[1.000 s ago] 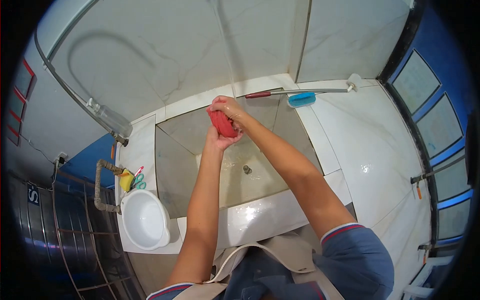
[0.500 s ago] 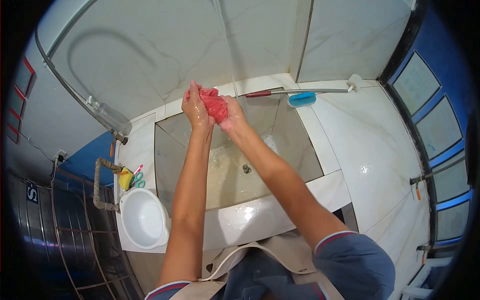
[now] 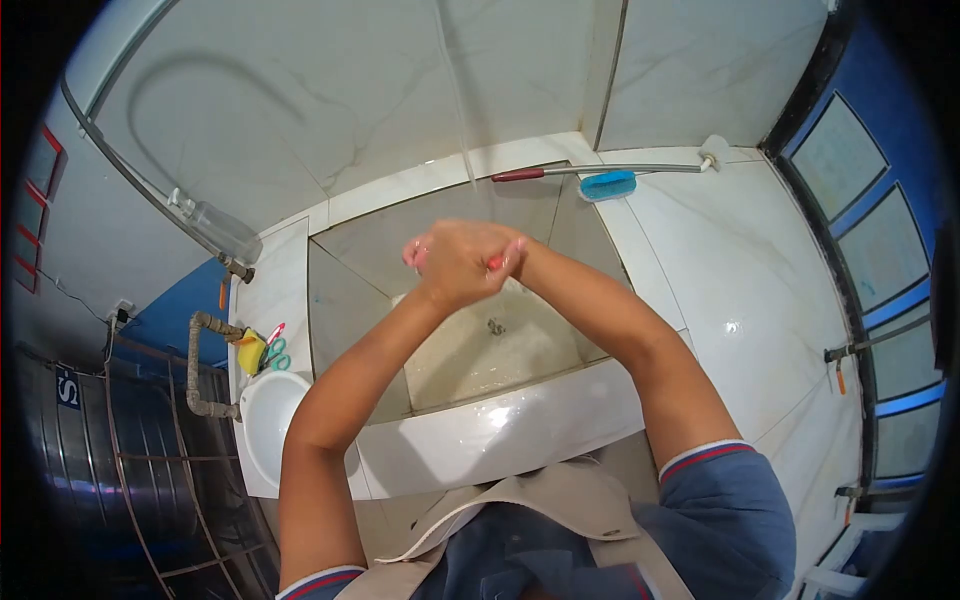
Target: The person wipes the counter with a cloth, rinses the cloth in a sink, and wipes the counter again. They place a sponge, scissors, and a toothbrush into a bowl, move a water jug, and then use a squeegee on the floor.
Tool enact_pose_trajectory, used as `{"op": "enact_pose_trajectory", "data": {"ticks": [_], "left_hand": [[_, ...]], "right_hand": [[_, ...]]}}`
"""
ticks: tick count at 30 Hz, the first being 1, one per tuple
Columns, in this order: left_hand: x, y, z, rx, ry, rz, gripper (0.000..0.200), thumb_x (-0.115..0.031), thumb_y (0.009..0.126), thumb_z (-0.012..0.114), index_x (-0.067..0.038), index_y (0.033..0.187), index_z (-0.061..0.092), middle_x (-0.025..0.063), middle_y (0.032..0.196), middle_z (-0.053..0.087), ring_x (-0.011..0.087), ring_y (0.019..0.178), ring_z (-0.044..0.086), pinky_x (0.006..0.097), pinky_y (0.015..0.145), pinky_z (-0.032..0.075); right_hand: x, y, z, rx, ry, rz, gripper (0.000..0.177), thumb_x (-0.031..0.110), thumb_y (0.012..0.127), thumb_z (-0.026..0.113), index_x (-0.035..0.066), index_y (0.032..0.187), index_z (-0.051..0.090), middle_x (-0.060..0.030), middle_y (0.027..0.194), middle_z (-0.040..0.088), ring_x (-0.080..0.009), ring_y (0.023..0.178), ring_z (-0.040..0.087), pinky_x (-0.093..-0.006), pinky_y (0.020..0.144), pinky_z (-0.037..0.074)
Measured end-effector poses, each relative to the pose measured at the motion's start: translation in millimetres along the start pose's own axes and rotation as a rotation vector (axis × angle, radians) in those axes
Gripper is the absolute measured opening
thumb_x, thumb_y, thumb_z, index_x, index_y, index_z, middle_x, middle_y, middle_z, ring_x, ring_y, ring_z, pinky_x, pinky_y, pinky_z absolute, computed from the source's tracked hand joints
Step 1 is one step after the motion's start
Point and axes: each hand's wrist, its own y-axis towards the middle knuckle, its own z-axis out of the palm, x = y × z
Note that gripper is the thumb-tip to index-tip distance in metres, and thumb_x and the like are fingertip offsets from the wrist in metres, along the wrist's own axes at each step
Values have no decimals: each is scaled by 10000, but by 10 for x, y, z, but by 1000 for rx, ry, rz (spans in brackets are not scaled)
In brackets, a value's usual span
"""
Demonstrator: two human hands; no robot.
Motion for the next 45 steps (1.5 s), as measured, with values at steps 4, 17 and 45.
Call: {"op": "enact_pose_trajectory", "data": {"ticks": [4,17,45], "left_hand": [[-95,-345,133,209,46,39,266,-117,764,610,-74,525,501,69,493,480,242,456,467,329,445,361],[60,-235,537,-46,-993,-1020,274,-239,879,438,-48,1073,472,113,1041,537,198,967,522,322,754,442],[-1840,-528,2202,750,-636,-441,548,-284,876,514,-36,1315,301,222,1263,435,275,1161,424,339,959,327]], "right_hand": [[-517,122,-282,-112,14,65,220,266,897,464,62,962,514,-97,940,587,-210,895,589,-402,811,495],[-512,-1949,201,-501,-191,-583,298,264,882,528,37,1057,445,-105,1035,555,-197,953,578,-352,859,486],[-2760,-3684,-128,-2332,-1021,56,602,579,844,289,296,1375,269,-81,1477,81,-418,1330,-14,-655,986,-61]]}}
